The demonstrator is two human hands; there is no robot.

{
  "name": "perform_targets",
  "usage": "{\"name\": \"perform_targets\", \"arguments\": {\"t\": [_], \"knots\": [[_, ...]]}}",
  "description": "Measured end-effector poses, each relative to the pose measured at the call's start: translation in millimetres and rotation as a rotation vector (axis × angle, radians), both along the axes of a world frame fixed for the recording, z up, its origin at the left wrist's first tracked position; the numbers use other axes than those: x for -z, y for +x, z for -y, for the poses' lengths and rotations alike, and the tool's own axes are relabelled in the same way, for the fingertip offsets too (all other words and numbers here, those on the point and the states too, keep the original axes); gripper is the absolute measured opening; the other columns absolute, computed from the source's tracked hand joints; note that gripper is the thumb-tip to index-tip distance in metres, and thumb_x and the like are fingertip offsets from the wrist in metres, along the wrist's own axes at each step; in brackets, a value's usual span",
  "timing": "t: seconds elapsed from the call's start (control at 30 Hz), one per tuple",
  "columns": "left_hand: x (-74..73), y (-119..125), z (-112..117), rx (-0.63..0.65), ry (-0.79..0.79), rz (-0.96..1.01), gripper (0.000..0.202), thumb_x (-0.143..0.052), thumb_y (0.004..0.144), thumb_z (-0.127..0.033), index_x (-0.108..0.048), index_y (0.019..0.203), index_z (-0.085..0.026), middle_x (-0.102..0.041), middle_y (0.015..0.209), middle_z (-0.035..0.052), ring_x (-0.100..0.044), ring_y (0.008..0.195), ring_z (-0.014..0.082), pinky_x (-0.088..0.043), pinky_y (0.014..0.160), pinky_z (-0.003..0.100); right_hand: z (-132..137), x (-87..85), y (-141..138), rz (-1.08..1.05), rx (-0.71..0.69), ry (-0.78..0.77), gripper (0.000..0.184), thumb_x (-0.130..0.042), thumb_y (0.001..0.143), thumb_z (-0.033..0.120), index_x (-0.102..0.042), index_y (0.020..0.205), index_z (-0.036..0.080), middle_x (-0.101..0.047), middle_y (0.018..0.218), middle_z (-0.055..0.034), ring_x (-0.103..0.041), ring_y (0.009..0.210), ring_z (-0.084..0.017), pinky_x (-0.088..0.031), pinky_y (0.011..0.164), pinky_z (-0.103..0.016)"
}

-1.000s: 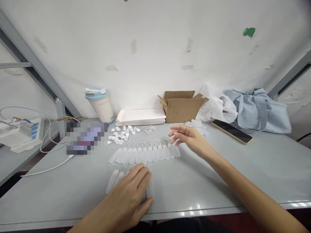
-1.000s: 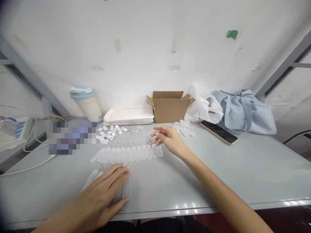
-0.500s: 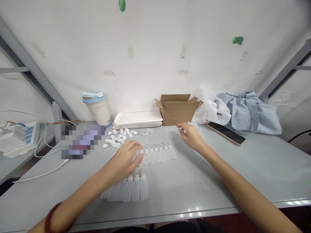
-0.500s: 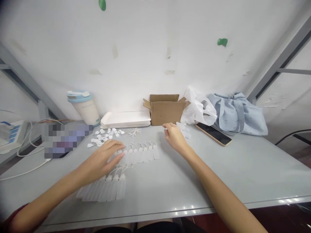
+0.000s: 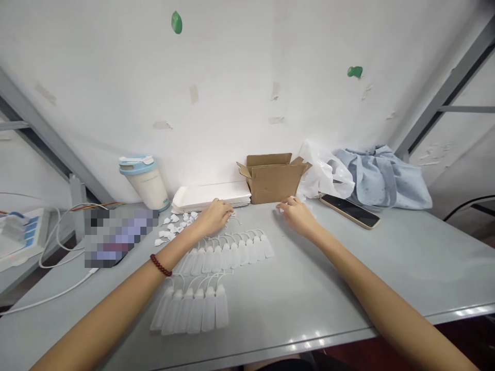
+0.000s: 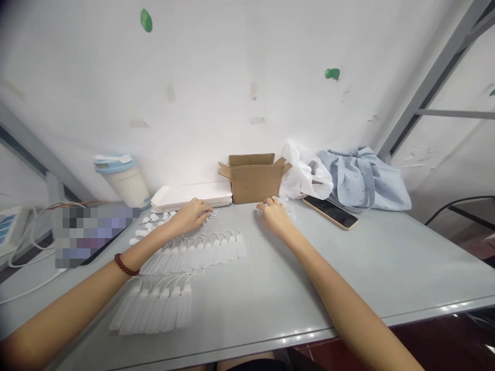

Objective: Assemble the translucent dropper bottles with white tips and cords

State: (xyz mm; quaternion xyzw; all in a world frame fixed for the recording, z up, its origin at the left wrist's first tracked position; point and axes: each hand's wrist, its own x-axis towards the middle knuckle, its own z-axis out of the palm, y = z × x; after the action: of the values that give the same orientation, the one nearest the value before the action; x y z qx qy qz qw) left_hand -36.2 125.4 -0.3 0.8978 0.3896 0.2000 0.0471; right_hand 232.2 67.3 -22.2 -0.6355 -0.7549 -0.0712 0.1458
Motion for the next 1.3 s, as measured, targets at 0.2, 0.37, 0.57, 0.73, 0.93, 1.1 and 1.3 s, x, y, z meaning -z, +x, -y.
{"name": "perform_targets", "arguments": {"t": [0.2, 0.37, 0.57, 0.73, 0.93, 1.1, 1.3], "knots": [[-17.7, -14, 11, -0.098, -0.013, 0.215, 0.021, -0.049, 0.082, -0.027, -0.067, 0.086, -0.017, -0.067, 0.09, 0.0085, -0.058, 0.088, 0.0244, -0.045, 0.079, 0.036, -4, 7.4, 2, -0.015, -0.014, 0.002, 0.026, -0.047, 0.084, 0.01, -0.067, 0.1, 0.015, -0.059, 0.11, -0.0137, -0.051, 0.099, -0.029, -0.041, 0.076, -0.037], [-19.5, -33, 35, -0.279, -0.194, 0.542, 0.028, -0.052, 0.082, -0.037, -0.066, 0.092, -0.015, -0.07, 0.088, 0.0077, -0.062, 0.073, 0.0196, -0.048, 0.065, 0.029, -9, 13.7, 5, -0.045, -0.078, 0.04, 0.024, -0.049, 0.083, 0.011, -0.066, 0.099, 0.014, -0.061, 0.11, -0.012, -0.053, 0.098, -0.027, -0.041, 0.081, -0.037], [-16.0, -40, 52, -0.29, -0.519, 0.926, 0.028, -0.067, 0.07, -0.031, -0.061, 0.092, -0.015, -0.068, 0.074, 0.0036, -0.06, 0.067, 0.0153, -0.046, 0.062, 0.026, -13, 16.7, 4, -0.091, -0.171, 0.121, 0.026, -0.043, 0.083, 0.011, -0.063, 0.099, 0.014, -0.067, 0.101, -0.01, -0.057, 0.092, -0.025, -0.043, 0.082, -0.038], [-14.6, -38, 55, -0.208, -0.526, 0.907, 0.014, -0.064, 0.073, -0.028, -0.059, 0.081, -0.017, -0.066, 0.074, 0.0021, -0.059, 0.065, 0.0137, -0.047, 0.061, 0.025, -17, 23.6, 4, -0.045, -0.223, 0.139, 0.046, -0.036, 0.072, -0.004, -0.062, 0.106, 0.013, -0.062, 0.117, -0.0113, -0.053, 0.106, -0.025, -0.042, 0.089, -0.04], [-22.5, -32, 64, -0.248, -0.58, 0.818, 0.011, -0.062, 0.071, -0.026, -0.065, 0.077, -0.016, -0.067, 0.074, 0.0023, -0.059, 0.061, 0.0134, -0.049, 0.062, 0.027, -16, 29.1, 3, 0.054, -0.22, 0.088, 0.053, -0.035, 0.066, -0.01, -0.063, 0.106, 0.013, -0.063, 0.114, -0.0107, -0.053, 0.105, -0.025, -0.039, 0.091, -0.039], [-26.9, -30, 70, -0.24, -0.656, 0.853, 0.011, -0.062, 0.072, -0.025, -0.069, 0.076, -0.016, -0.069, 0.075, 0.0034, -0.062, 0.068, 0.0152, -0.05, 0.066, 0.028, -8, 20.6, -5, 0.085, -0.173, 0.085, 0.047, -0.036, 0.073, -0.005, -0.064, 0.105, 0.016, -0.064, 0.112, -0.0094, -0.054, 0.097, -0.026, -0.04, 0.08, -0.038], [-19.6, -30, 68, -0.136, -0.803, 1.156, 0.029, -0.073, 0.067, -0.028, -0.068, 0.091, -0.014, -0.07, 0.092, 0.0086, -0.063, 0.088, 0.02, -0.05, 0.072, 0.03, -1, 14.2, -18, 0.092, -0.159, 0.08, 0.047, -0.036, 0.069, -0.009, -0.064, 0.099, 0.014, -0.066, 0.102, -0.0118, -0.053, 0.094, -0.026, -0.039, 0.078, -0.037]]}}
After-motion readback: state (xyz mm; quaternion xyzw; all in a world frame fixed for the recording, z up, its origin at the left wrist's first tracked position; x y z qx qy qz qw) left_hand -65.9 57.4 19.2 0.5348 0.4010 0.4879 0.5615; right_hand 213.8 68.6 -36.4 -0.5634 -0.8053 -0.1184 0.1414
